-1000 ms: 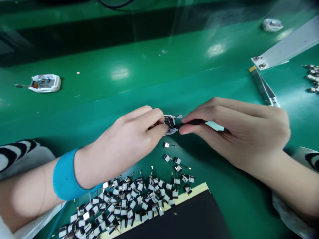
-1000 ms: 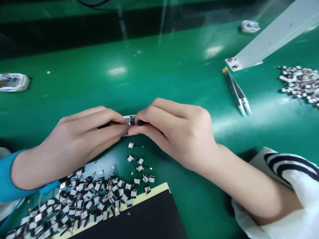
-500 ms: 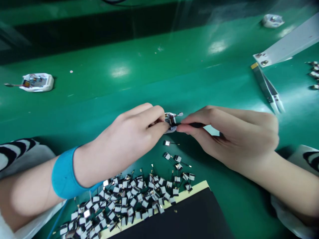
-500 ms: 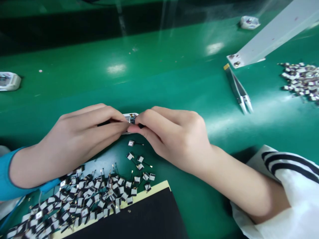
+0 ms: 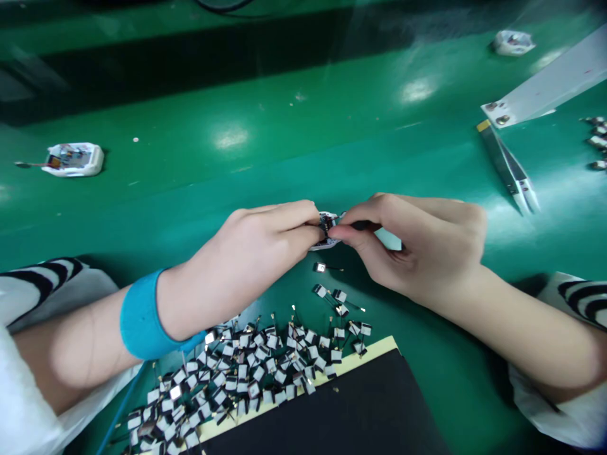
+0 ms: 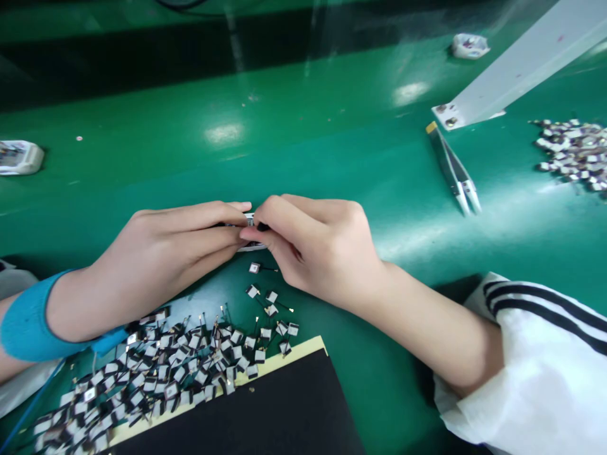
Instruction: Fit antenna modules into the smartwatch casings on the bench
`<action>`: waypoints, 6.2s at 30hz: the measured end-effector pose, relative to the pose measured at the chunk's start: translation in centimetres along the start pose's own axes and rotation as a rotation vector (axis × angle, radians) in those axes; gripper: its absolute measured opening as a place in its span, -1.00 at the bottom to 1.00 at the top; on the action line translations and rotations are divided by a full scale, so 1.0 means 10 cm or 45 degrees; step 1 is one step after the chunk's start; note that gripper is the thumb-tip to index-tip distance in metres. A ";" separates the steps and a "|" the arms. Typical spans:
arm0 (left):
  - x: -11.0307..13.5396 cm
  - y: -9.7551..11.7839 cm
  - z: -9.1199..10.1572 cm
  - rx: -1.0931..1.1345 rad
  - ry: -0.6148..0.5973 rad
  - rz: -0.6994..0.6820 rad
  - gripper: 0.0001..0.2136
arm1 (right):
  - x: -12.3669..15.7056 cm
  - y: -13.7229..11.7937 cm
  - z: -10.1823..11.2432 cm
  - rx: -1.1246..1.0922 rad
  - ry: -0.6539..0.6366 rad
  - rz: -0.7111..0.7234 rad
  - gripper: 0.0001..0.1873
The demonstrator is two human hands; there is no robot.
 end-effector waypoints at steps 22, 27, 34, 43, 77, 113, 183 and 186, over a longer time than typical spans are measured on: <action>0.02 -0.13 0.09 0.528 -0.116 0.217 -0.30 | -0.01 0.07 -0.14 -0.286 -0.548 -0.202 -0.91; -0.02 -0.16 -0.05 0.700 -0.292 -0.021 -0.27 | 0.00 -0.07 -0.17 -0.028 -0.474 -0.087 -0.84; -0.01 -0.17 -0.10 0.727 -0.219 0.024 -0.25 | 0.00 -0.19 -0.13 0.051 -0.561 -0.026 -0.91; 0.01 -0.20 -0.04 0.913 0.087 0.075 -0.32 | -0.13 -0.33 -0.03 0.477 -0.389 0.049 -0.94; 0.04 -0.22 0.04 1.145 0.371 0.098 -0.40 | -0.16 0.00 -0.01 -0.498 -0.031 -0.188 -0.89; 0.05 -0.28 -0.05 1.156 0.349 0.214 -0.50 | -0.36 -0.25 -0.02 0.269 -0.441 0.503 -0.87; 0.32 0.25 0.53 1.054 0.670 0.089 -0.58 | 0.22 -0.22 0.60 -1.338 -0.079 -0.242 -0.78; 0.32 0.27 0.56 0.971 0.666 0.039 -0.62 | 0.19 -0.23 0.61 -1.274 -0.077 -0.244 -0.75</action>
Point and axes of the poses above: each hand's wrist, its own x-axis away from the middle knuckle, its own z-axis out of the back of the hand, y = z × x, the point moved 5 cm from there along -x, towards the middle knuckle, and after that the axes turned 10 degrees about -y, right-handed, at the moved point
